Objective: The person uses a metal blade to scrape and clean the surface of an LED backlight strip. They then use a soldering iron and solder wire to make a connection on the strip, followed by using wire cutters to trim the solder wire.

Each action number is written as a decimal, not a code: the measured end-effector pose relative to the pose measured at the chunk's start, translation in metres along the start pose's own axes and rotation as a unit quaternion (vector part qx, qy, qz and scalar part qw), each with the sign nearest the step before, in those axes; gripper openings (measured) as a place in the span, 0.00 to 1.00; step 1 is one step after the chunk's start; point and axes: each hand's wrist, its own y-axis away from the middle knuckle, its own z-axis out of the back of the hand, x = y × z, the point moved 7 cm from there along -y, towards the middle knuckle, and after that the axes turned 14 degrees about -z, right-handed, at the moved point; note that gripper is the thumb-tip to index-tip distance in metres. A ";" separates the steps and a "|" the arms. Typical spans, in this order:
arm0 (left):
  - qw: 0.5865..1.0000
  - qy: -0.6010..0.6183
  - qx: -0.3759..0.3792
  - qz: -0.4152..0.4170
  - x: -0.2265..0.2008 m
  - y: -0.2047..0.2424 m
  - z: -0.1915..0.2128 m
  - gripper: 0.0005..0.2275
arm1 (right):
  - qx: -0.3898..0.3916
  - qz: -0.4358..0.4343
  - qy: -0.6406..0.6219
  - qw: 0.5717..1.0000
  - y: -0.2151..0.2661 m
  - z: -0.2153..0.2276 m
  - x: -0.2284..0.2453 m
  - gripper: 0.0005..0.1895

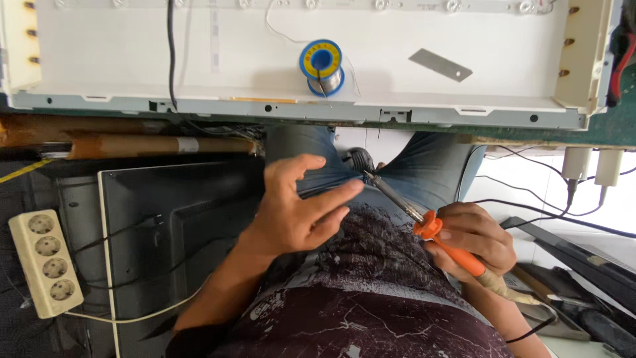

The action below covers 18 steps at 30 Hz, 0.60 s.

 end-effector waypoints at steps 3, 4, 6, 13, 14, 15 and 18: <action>0.997 0.016 0.056 0.056 0.006 0.015 -0.030 0.18 | 0.013 0.039 0.003 0.999 -0.001 -0.006 0.003 0.11; 0.997 -0.032 0.035 0.061 0.011 0.014 -0.032 0.21 | -0.006 0.048 -0.016 0.999 0.002 -0.004 0.001 0.10; 0.994 -0.081 0.014 0.067 0.015 0.011 -0.029 0.24 | -0.025 0.058 -0.037 0.997 0.009 0.003 0.000 0.09; 0.998 0.021 -0.028 0.059 0.002 -0.002 -0.020 0.23 | 0.008 0.064 0.023 0.998 0.007 0.012 0.006 0.04; 0.997 0.051 -0.028 0.044 -0.004 -0.009 -0.020 0.25 | 0.008 0.071 0.027 0.997 0.002 0.010 0.011 0.05; 0.997 0.052 -0.029 0.043 -0.003 -0.014 -0.020 0.25 | 0.008 0.070 0.028 0.997 0.006 0.015 0.009 0.05; 0.989 -0.079 0.063 0.112 0.007 -0.014 -0.023 0.24 | 0.068 0.057 0.060 0.994 0.009 0.014 0.014 0.06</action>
